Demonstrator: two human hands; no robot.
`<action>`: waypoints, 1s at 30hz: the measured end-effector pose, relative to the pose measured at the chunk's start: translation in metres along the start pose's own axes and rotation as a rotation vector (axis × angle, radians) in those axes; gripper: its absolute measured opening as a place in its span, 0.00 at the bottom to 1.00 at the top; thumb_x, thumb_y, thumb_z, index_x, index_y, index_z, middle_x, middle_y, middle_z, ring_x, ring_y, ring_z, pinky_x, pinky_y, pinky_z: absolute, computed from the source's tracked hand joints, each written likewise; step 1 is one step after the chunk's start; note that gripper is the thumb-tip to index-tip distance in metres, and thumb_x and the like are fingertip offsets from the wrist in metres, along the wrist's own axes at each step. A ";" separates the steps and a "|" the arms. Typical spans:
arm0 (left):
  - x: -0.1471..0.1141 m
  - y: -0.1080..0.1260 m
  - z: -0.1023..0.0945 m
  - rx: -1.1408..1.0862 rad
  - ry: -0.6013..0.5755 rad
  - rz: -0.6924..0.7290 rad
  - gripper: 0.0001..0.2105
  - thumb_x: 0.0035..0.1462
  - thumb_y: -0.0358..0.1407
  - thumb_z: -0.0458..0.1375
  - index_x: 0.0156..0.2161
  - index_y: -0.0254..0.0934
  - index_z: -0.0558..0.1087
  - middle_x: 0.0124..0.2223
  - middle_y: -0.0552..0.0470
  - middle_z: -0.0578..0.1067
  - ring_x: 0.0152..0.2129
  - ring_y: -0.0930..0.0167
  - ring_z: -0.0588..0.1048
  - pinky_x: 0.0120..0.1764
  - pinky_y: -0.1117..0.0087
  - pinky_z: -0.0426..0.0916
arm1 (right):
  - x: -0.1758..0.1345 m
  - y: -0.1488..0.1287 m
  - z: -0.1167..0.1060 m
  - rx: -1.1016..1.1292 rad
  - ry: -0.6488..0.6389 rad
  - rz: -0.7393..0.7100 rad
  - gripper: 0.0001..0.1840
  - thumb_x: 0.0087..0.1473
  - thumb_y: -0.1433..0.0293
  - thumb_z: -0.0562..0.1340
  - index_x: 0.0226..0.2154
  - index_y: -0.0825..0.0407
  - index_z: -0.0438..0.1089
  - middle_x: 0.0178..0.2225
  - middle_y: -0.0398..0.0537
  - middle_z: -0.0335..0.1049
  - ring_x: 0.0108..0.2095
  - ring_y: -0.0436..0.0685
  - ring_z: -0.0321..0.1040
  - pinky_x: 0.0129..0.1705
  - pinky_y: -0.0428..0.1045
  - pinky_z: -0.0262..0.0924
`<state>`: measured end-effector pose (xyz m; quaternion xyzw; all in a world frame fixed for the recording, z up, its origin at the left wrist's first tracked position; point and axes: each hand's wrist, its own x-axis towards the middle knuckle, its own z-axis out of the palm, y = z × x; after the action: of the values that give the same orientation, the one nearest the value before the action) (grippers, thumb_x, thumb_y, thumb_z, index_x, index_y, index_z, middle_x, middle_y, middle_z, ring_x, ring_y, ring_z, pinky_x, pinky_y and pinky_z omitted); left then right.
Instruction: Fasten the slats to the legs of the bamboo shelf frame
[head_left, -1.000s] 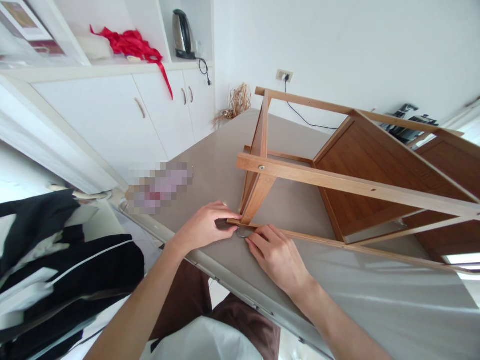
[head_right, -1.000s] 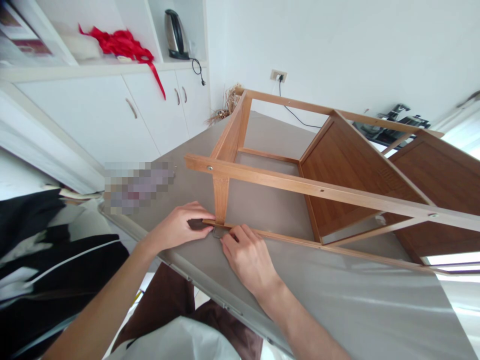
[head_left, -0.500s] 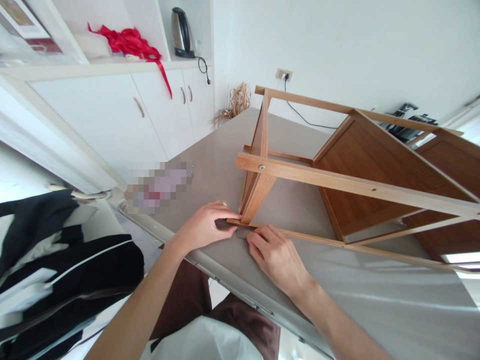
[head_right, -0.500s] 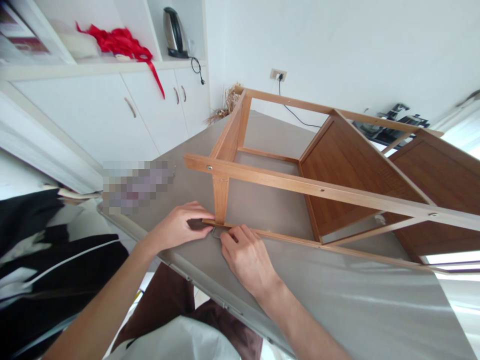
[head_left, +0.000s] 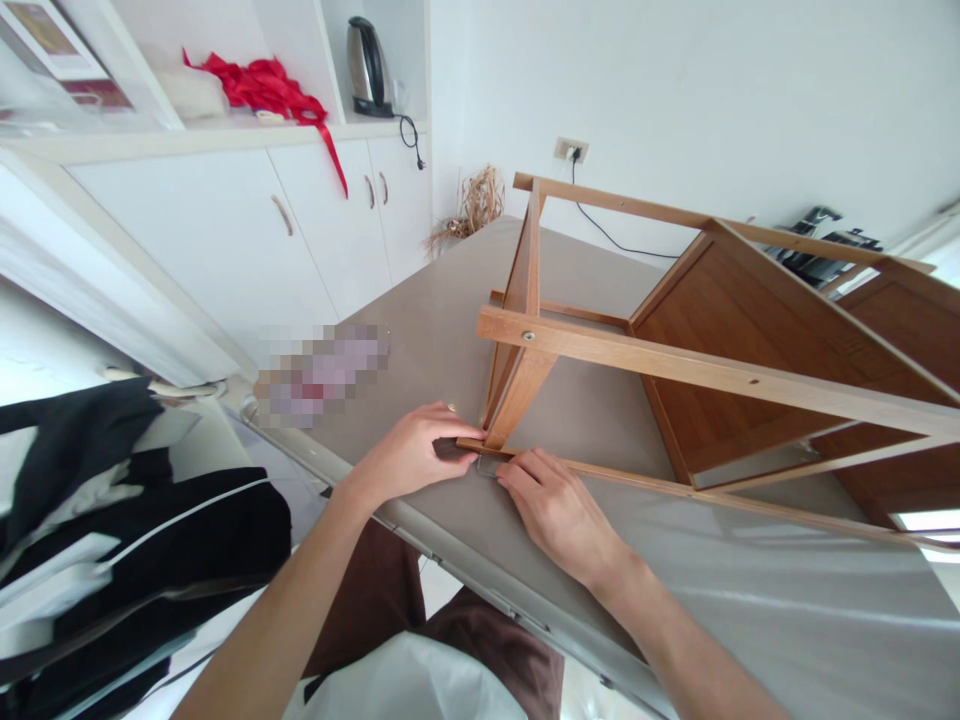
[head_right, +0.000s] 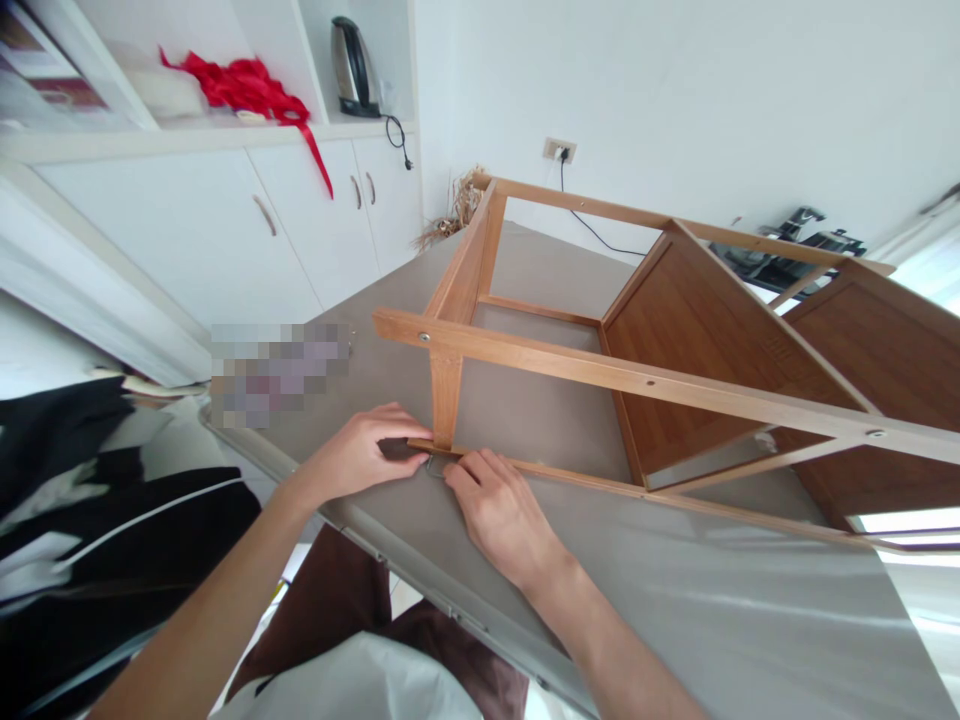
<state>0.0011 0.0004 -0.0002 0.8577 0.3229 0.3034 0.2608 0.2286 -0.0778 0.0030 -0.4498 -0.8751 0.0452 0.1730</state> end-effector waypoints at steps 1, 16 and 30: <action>0.000 0.000 0.000 0.001 0.001 0.005 0.10 0.57 0.31 0.62 0.44 0.40 0.79 0.37 0.52 0.80 0.35 0.69 0.74 0.41 0.68 0.68 | 0.000 0.001 0.000 0.016 0.003 -0.008 0.09 0.64 0.77 0.55 0.42 0.52 0.69 0.38 0.50 0.70 0.40 0.57 0.65 0.45 0.52 0.63; 0.001 0.002 -0.001 0.013 0.001 0.003 0.10 0.57 0.32 0.62 0.45 0.41 0.79 0.38 0.52 0.81 0.37 0.69 0.74 0.44 0.67 0.69 | -0.001 -0.005 -0.007 0.170 0.080 0.014 0.07 0.66 0.73 0.53 0.42 0.53 0.67 0.38 0.50 0.67 0.39 0.55 0.66 0.43 0.52 0.66; 0.001 0.003 0.000 0.018 0.004 -0.002 0.10 0.57 0.31 0.62 0.44 0.42 0.79 0.38 0.53 0.81 0.36 0.69 0.74 0.44 0.67 0.70 | 0.007 -0.008 0.006 0.126 0.157 0.086 0.08 0.66 0.74 0.53 0.40 0.53 0.67 0.37 0.51 0.65 0.38 0.56 0.66 0.43 0.53 0.67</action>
<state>0.0030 -0.0005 0.0019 0.8592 0.3270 0.3019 0.2526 0.2173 -0.0766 0.0012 -0.4772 -0.8341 0.0720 0.2670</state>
